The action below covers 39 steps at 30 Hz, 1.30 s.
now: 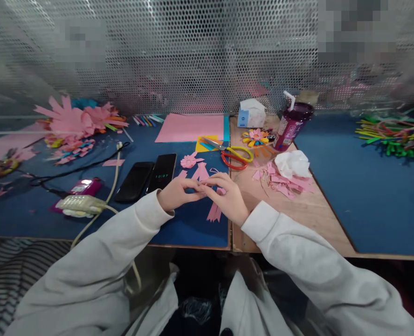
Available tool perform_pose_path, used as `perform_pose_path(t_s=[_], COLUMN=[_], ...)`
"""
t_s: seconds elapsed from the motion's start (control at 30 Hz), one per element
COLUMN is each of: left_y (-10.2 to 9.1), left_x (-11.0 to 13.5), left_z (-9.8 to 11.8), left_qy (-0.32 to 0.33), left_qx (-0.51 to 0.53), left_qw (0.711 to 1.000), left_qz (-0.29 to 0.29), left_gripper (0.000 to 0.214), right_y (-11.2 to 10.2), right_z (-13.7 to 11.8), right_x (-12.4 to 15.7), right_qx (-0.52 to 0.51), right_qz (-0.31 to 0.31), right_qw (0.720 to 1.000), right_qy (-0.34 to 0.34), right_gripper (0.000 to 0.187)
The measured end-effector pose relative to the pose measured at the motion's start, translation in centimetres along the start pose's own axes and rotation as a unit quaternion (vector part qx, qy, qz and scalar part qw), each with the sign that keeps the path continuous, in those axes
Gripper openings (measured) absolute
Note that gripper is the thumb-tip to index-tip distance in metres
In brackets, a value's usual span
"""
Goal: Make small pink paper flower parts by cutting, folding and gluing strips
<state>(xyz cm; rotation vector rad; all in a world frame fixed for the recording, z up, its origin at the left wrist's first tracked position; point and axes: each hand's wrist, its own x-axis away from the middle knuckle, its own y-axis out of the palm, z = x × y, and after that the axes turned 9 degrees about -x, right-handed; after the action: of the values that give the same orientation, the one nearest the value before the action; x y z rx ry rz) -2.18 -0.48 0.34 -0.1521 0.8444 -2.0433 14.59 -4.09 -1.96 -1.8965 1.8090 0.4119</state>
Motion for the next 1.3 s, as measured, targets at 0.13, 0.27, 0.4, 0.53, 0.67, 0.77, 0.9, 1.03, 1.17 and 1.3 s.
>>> perform_pose_path(t_s=[0.13,0.27,0.4,0.53,0.67,0.77,0.9,1.03,1.17,1.3], left_y=[0.2,0.4,0.4,0.5,0.5,0.4,0.4,0.5,0.6,0.6], left_x=[0.2,0.3,0.3,0.2,-0.1,-0.4,-0.6,-0.6,-0.7,-0.7], left_z=[0.0,0.0,-0.1,-0.3,-0.7,-0.8,-0.9,-1.0,-1.1,-1.3], left_qy=[-0.025,-0.032,-0.026,-0.015,-0.027,-0.043,-0.059,-0.046,-0.039,-0.044], left_qx=[0.009,0.006,0.012,0.014,0.026,0.056,0.052,0.057,0.052,0.054], left_qw=[0.999,0.999,1.0,1.0,0.999,0.998,0.997,0.997,0.998,0.998], left_qz=[-0.017,-0.007,-0.007,-0.006,-0.006,-0.001,-0.001,-0.007,-0.011,-0.013], left_gripper=[0.011,0.012,0.015,0.017,0.019,0.021,0.023,0.021,0.019,0.019], right_y=[0.0,-0.1,-0.4,-0.7,-1.1,-1.3,-1.5,-1.5,-1.6,-1.6], right_z=[0.0,0.0,0.2,0.3,0.5,0.9,1.5,1.8,1.7,1.6], right_x=[-0.1,-0.2,-0.3,-0.3,-0.3,-0.4,-0.4,-0.4,-0.5,-0.5], right_qx=[-0.011,-0.045,-0.074,-0.08,-0.083,-0.072,-0.046,-0.03,-0.022,0.002], right_qz=[0.005,0.002,0.012,-0.006,-0.003,0.036,0.036,0.026,0.024,0.022], right_qw=[1.0,0.998,0.996,0.994,0.992,0.994,0.998,0.999,0.999,1.0], right_qy=[0.014,0.034,0.044,0.069,0.092,0.075,0.035,0.018,0.011,0.014], right_gripper=[0.008,0.009,0.01,0.01,0.023,0.028,0.02,0.016,0.016,0.018])
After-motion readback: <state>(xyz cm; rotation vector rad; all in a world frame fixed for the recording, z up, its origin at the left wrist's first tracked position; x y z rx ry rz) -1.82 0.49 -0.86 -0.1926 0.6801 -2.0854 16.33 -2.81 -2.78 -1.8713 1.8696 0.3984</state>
